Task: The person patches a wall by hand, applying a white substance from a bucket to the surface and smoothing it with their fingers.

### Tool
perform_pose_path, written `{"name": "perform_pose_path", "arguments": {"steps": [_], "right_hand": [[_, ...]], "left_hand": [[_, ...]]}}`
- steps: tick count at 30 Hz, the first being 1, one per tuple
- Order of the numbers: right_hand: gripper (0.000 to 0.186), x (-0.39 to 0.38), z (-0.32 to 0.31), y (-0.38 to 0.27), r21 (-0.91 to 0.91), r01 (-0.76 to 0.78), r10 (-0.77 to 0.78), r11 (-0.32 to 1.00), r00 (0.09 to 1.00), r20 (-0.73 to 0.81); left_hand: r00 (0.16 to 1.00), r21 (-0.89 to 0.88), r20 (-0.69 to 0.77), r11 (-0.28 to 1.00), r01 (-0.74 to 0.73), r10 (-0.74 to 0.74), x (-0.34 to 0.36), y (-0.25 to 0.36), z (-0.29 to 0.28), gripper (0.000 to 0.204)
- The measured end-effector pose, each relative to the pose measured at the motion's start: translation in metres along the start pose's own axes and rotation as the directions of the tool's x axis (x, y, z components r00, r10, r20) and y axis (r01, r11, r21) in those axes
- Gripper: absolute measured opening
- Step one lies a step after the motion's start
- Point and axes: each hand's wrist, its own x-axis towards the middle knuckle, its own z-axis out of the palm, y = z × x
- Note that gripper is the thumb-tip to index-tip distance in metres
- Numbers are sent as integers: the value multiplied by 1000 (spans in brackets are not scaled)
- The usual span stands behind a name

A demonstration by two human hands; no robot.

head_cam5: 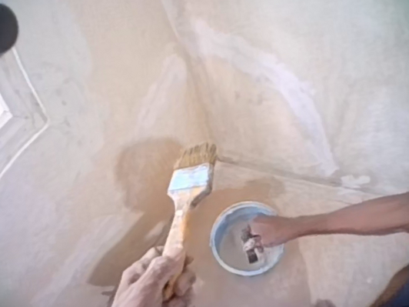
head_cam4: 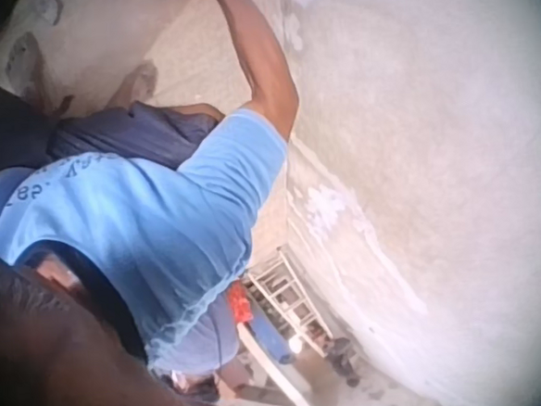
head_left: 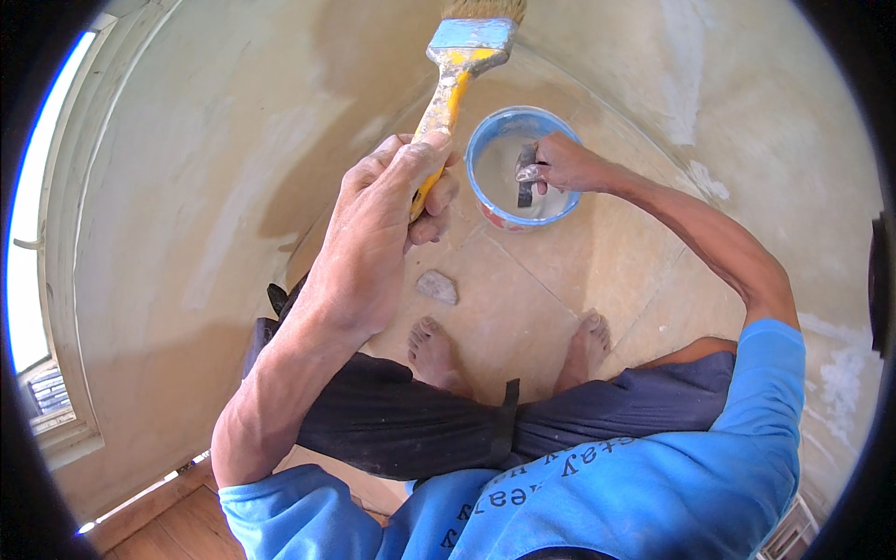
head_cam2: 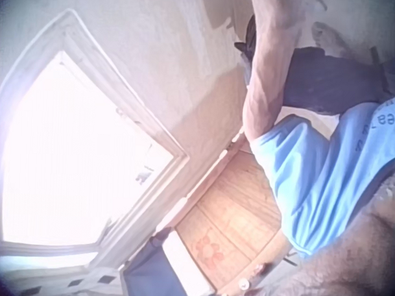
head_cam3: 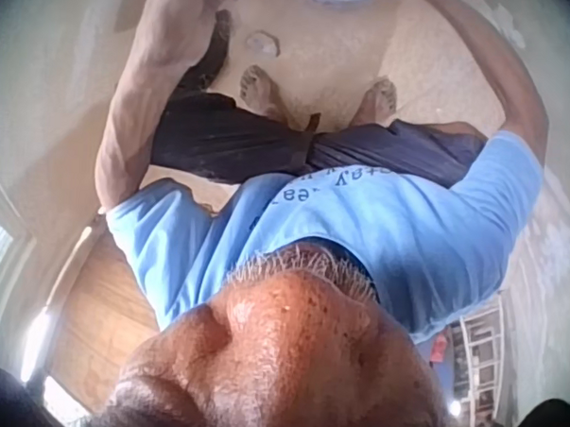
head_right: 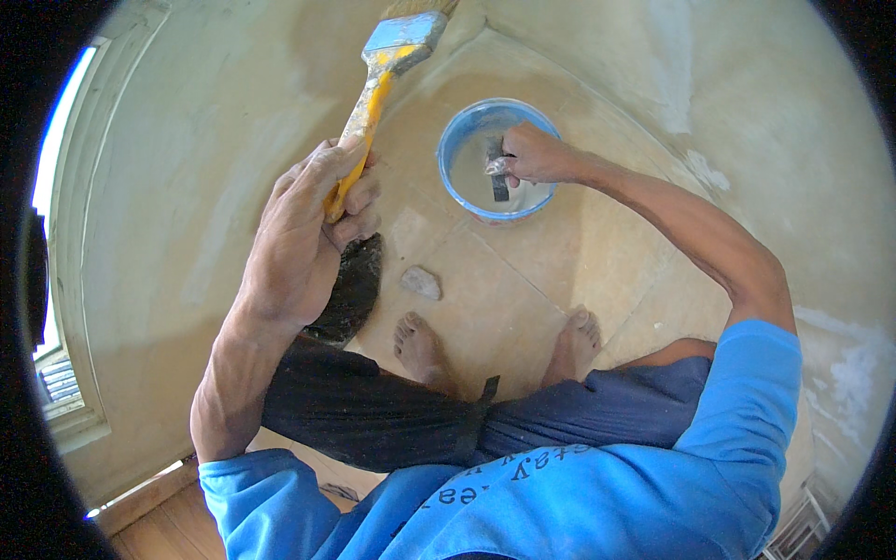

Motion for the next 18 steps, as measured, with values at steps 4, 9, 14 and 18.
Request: {"name": "perform_pose_path", "arguments": {"steps": [4,9,14,18], "right_hand": [[19,17,-6,27,-123,110,-125,986,984,-124],[15,36,-5,26,-181,188,-244,965,897,-369],[15,14,8,8,-178,241,-288,954,902,-321],[20,1,5,-3,-78,108,-111,991,993,-35]], "left_hand": [[999,10,39,1000,-6,6,2,0,2,33],[1000,16,25,1000,13,-14,1,0,-2,32],[1000,5,-5,1000,12,-12,0,1,2,32],[1000,34,3,999,-17,17,0,0,0,32]]}}
